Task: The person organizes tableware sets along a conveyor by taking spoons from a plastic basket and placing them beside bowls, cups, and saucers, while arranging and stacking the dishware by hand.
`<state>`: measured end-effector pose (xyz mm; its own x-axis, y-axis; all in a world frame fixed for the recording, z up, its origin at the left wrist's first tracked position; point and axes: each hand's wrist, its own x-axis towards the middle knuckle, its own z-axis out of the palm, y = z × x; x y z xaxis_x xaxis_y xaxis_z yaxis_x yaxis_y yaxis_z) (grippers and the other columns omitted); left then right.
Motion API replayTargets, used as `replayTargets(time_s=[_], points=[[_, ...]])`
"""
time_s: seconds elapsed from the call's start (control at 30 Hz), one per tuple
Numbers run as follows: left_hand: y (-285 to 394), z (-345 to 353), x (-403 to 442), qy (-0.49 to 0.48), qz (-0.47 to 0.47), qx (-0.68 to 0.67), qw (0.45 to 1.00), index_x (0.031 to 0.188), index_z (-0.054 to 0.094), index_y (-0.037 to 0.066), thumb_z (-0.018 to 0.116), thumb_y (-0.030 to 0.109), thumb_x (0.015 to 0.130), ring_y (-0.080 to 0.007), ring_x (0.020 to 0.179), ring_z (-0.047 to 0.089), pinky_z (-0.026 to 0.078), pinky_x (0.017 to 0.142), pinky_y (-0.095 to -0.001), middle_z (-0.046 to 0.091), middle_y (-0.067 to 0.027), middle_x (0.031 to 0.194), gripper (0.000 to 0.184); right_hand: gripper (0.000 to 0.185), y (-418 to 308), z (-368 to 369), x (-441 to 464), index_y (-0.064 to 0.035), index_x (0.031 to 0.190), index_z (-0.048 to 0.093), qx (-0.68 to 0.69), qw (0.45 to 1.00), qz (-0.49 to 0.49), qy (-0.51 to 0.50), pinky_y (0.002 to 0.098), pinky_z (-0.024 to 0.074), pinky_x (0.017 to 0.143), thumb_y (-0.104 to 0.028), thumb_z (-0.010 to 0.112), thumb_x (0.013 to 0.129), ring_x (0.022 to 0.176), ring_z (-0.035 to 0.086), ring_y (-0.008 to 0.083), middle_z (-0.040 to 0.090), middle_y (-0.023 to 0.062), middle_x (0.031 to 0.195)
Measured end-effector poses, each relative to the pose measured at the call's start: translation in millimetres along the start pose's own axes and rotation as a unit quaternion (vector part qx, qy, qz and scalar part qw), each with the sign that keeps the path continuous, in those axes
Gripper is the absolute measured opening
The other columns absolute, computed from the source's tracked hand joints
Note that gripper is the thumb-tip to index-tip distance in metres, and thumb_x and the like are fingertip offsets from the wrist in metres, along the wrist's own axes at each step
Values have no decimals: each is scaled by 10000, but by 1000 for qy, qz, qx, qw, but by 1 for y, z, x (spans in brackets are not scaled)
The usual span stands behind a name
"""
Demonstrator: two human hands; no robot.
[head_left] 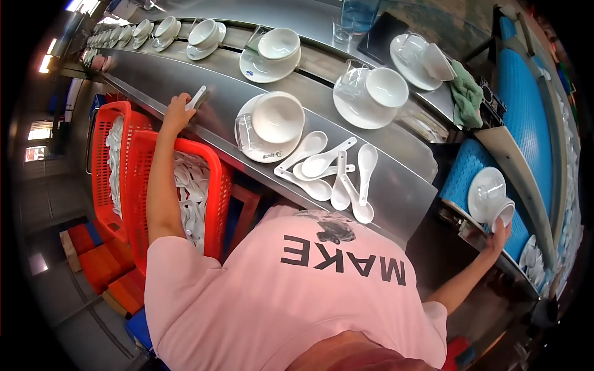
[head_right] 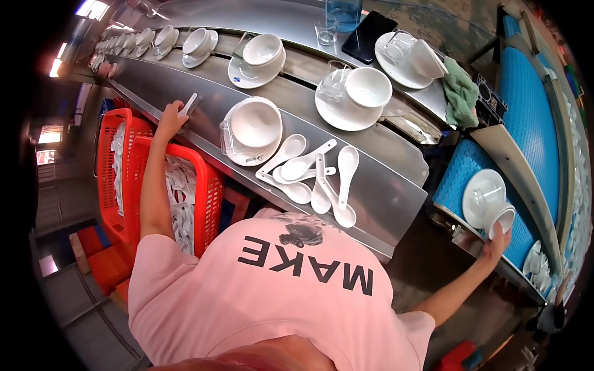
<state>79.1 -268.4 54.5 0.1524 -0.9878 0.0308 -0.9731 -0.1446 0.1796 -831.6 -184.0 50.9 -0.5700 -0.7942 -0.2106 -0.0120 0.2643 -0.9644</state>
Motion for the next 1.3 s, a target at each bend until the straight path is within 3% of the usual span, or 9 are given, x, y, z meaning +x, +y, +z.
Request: replayTargets(time_s=[0.33,0.5,0.7,0.8,0.93,0.97,1.07,1.13,1.3], points=[[-78,-13,88,23,-33,-60,997,897,613,30,587,237,707,-333,776,584,448,706,-376,602,-188,813,282,499,-24,234,-19,17,1166,446,13,977,35,-211,322,442,815,-38,588,691,944,542,220,543,110,1068],[-108,-17,156,-13,-175,-46,983,954,634,77,584,178,683,-290,881,585,445,790,-359,612,-163,930,293,511,-41,308,-26,41,1171,444,-73,966,78,-237,306,436,810,-22,583,684,938,541,211,540,118,1076],[-141,7,202,195,-121,-46,972,1088,548,108,701,250,640,-304,884,568,439,810,-360,579,-154,1018,494,415,-69,359,-58,31,1194,448,-144,955,36,-255,279,417,814,-142,521,824,943,524,178,533,90,1103],[-120,-46,131,331,-52,-52,941,950,613,75,616,237,755,-266,788,583,462,723,-337,609,-123,860,254,422,-84,340,-60,-1,1208,463,-316,919,-56,-230,250,425,772,-256,491,873,922,535,147,563,78,1070],[-98,-54,-47,387,-231,-143,881,788,585,-19,514,247,857,-274,592,550,423,546,-372,545,-158,626,283,395,-102,303,-60,11,1147,508,-212,966,-100,-108,264,472,719,-268,510,867,844,569,147,595,94,976],[-93,-48,-94,338,-247,55,906,777,562,-42,486,268,872,-315,590,537,414,547,-397,533,-189,628,332,373,-106,299,-51,19,1101,530,-165,982,-67,-68,275,493,697,-266,524,861,806,579,145,595,103,968],[-92,21,-213,13,-267,-92,959,932,551,-38,516,302,831,-349,822,518,392,703,-409,531,-233,840,356,416,-103,309,-13,27,1104,513,-84,992,-93,-18,282,504,677,-307,526,857,814,579,169,577,126,951],[-59,68,-254,135,-128,179,966,1083,484,-19,562,234,793,-338,948,461,364,806,-385,485,-205,979,393,546,-117,339,-2,57,1136,450,-73,995,-31,-57,326,517,683,-402,501,845,824,579,232,545,205,1005],[-20,59,-249,103,-235,-81,963,1150,447,-5,579,76,754,-309,920,458,375,797,-354,452,-178,997,424,436,-121,382,49,16,1094,457,-16,973,99,-207,362,524,657,-315,539,822,792,569,276,527,186,919]])
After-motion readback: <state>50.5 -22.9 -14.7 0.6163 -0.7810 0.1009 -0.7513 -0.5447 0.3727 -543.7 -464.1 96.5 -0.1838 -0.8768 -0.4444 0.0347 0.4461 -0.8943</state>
